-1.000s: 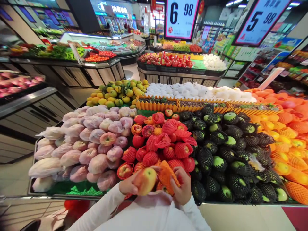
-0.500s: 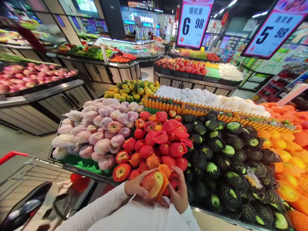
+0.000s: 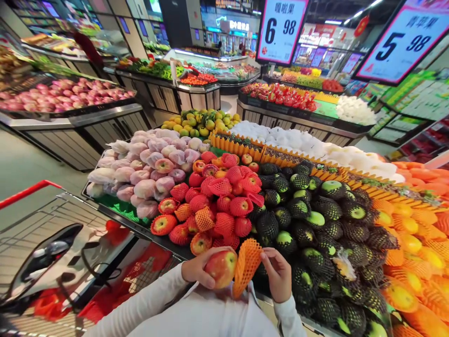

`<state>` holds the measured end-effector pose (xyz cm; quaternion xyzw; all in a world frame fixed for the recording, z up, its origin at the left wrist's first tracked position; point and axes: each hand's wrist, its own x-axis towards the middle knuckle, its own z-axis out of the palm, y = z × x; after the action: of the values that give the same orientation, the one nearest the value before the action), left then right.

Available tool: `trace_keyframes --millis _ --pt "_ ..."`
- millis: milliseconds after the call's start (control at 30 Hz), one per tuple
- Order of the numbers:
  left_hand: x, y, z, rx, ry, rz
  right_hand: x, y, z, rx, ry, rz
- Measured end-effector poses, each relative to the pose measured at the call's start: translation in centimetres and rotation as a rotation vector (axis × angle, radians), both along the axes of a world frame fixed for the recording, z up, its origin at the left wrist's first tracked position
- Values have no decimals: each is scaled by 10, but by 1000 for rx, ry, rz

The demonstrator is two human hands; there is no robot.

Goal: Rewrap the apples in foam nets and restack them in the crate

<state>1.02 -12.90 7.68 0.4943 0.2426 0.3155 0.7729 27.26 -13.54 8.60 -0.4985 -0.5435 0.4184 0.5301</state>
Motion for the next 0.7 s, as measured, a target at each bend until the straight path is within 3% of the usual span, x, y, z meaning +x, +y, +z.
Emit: trace_keyframes --millis 100,267,533,700 --pt "25 -10 2 -69 -153 -54 26 -4 -5 4 -23 -66" --pt "55 -29 -8 -344 -346 -206 46 -7 -7 6 -59 -81" --pt "78 -28 -25 -377 -213 220 65 -10 6 170 -110 -2" --pt "74 -33 -9 -330 -120 312 74 -8 -7 -1 126 -44"
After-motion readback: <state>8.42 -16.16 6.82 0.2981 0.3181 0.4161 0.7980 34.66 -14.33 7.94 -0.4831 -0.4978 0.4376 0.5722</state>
